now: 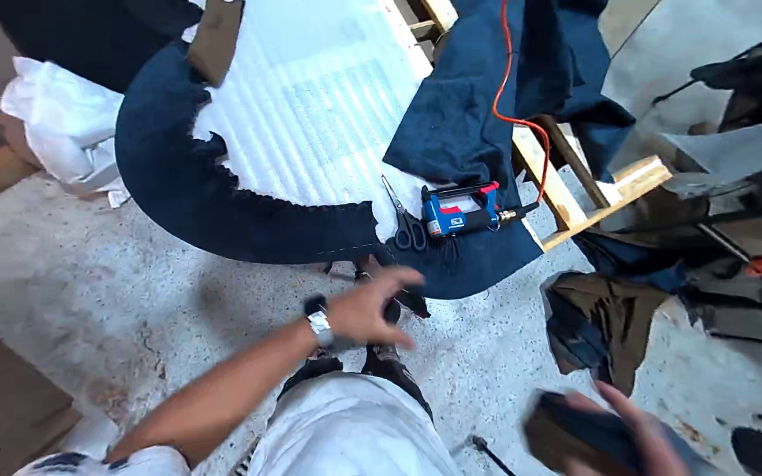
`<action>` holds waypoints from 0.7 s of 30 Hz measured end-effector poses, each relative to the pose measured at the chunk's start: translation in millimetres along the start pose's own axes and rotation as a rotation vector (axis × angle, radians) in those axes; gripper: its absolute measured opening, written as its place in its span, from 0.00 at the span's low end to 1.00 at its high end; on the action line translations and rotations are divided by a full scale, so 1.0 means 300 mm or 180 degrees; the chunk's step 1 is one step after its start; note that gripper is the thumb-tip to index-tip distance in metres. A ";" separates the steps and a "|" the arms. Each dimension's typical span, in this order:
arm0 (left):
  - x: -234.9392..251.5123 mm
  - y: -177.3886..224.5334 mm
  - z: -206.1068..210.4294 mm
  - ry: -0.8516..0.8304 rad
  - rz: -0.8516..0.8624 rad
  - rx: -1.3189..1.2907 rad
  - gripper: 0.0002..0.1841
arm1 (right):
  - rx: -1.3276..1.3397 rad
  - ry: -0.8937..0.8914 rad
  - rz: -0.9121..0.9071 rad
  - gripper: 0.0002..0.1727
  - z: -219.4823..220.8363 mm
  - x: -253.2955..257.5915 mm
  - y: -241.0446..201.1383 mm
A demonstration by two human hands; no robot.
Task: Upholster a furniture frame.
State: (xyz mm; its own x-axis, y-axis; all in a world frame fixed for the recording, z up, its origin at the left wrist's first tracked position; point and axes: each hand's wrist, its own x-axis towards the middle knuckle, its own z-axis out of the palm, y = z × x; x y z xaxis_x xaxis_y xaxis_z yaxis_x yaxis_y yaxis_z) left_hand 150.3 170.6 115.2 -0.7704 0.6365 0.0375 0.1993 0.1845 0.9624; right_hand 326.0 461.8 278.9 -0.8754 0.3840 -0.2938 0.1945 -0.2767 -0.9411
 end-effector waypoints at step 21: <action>-0.244 0.441 -0.782 0.2535 0.0782 -0.2096 0.18 | -0.1787 -0.2848 0.0414 0.16 0.372 0.199 0.590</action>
State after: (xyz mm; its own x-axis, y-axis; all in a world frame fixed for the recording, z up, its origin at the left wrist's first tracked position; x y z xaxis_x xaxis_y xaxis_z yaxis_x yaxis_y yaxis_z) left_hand 91.0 -27.3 302.8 -0.9755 -0.1170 0.1865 0.2199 -0.4762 0.8514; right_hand 258.8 337.4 113.5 -0.7956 -0.4697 -0.3825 0.2865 0.2646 -0.9208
